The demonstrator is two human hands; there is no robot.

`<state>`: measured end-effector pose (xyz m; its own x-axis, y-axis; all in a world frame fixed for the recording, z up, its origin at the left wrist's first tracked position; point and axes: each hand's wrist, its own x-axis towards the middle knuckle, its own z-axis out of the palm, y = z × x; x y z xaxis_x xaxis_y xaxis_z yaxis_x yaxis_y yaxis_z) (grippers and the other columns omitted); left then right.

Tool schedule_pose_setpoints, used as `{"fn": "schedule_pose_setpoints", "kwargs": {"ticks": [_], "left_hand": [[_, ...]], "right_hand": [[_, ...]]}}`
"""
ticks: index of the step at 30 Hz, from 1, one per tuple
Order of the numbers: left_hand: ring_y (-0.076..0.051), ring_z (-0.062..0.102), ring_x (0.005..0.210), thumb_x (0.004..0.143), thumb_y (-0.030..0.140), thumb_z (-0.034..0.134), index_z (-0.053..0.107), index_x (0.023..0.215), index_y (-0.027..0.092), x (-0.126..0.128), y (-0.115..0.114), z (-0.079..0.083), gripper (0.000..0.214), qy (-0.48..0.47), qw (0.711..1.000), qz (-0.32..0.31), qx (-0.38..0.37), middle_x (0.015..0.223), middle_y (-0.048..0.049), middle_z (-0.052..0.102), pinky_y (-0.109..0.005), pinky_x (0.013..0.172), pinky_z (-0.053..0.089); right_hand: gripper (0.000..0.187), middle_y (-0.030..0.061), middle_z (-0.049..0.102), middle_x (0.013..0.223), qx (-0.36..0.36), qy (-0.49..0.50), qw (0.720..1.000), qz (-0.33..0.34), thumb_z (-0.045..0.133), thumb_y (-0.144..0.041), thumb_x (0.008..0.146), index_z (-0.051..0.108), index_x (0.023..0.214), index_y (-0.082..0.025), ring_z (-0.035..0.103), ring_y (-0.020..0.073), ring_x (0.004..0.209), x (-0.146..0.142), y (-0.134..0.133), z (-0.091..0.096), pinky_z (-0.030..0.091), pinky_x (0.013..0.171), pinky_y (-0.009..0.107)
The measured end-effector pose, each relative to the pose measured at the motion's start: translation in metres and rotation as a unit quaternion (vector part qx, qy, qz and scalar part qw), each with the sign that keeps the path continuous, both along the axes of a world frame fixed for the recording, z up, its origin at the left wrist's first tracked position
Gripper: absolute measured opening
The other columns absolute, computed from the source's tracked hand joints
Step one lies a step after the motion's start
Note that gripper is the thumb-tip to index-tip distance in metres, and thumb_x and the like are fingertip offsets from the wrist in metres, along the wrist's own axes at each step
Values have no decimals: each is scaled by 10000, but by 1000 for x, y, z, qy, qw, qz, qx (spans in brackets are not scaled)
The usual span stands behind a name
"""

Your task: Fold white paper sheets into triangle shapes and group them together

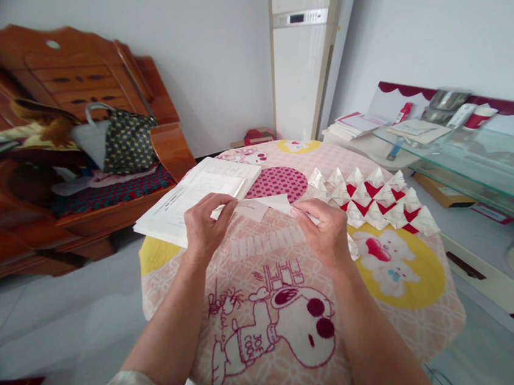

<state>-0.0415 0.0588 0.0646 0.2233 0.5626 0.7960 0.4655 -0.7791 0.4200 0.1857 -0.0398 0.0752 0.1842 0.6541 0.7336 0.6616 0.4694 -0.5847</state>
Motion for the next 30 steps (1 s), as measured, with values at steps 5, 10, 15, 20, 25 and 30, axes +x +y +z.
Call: {"fn": "schedule_pose_setpoints", "kwargs": {"ticks": [5,10,15,20,25,30], "left_hand": [[-90,565,555,834,267,730,694,718,160,-12,-14,36,161,-73,991,-72,-83,620,15,656,-206,538,440],[-58,413,431,791,343,771,671,686,154,-19,-20,63,238,-98,962,-164,-196,520,41,556,-196,408,294],[-67,419,450,816,337,715,667,679,156,-11,12,17,232,35,942,-155,-294,510,45,527,-206,437,279],[-161,650,765,818,244,690,708,826,191,-3,22,-27,56,302,920,-39,-246,799,-12,713,-263,685,479],[-224,606,1205,903,217,589,631,1242,177,12,-7,-45,344,342,925,-77,-148,1293,-99,660,-355,1042,474],[-244,429,1420,1014,386,400,451,1467,159,20,-25,-68,510,399,897,-113,-156,1532,-123,469,-418,1196,307]], "right_hand": [[153,4,709,658,-44,186,981,18,773,-343,762,783,817,-201,647,174,549,10,-16,19,516,507,285],[263,33,705,670,-148,292,941,81,816,-394,700,763,856,-190,627,177,512,24,-24,30,503,471,298],[293,30,667,656,-285,242,923,86,752,-441,725,724,793,-157,586,157,532,32,-9,11,446,497,278],[258,-16,522,555,-366,72,928,-11,641,-400,730,659,656,-154,478,135,524,41,12,-26,322,502,265],[257,-34,417,489,-384,-28,921,-55,584,-356,724,562,539,-180,425,136,530,41,22,-40,289,541,283],[268,31,569,559,-377,-77,915,-123,524,-347,791,613,599,-181,533,193,636,38,24,-49,353,603,297]]}}
